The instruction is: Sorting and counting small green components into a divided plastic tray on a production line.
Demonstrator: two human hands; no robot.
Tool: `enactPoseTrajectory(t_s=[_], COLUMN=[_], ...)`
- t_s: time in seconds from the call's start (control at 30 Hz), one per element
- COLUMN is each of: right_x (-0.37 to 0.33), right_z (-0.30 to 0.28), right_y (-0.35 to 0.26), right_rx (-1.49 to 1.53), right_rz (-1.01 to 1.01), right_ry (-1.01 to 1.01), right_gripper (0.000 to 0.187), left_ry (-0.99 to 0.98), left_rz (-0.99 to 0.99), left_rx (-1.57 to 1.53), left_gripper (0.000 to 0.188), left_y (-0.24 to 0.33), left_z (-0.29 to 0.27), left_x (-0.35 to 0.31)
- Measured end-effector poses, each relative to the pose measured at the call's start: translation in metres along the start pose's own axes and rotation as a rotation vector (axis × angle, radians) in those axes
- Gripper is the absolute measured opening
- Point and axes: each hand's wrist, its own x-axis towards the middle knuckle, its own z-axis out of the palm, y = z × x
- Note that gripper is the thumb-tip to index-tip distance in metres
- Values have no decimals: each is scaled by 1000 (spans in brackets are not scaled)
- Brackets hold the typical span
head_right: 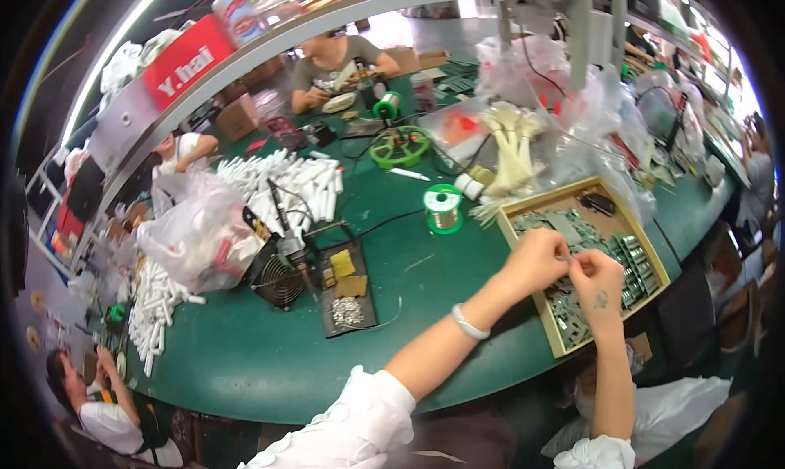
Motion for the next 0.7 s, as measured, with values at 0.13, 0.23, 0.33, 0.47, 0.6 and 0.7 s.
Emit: enactPoseTrajectory(t_s=[0.13, 0.23, 0.33, 0.47, 0.6, 0.7], right_x=[6, 8, 10, 10, 11, 10], right_z=[-2, -11, -13, -14, -18, -17], right_y=[5, 6, 10, 8, 15, 19], right_rx=[115, 46, 124, 279, 439, 423], right_rz=[26, -62, 30, 68, 141, 141], right_ry=[-69, -87, -157, -138, -107, -105], right_gripper=[9, 11, 10, 10, 9, 9], left_ry=[-23, -39, -53, 40, 61, -133], left_rz=[7, 13, 3, -72, -132, -385], left_rx=[-87, -120, -131, -320, -479, -716], left_gripper=[13, 14, 19, 29, 33, 29], left_y=[-4, -1, -1, 7, 1, 5], left_z=[2, 4, 0, -13, -5, -4], left_x=[-1, 1, 2, 2, 6, 5])
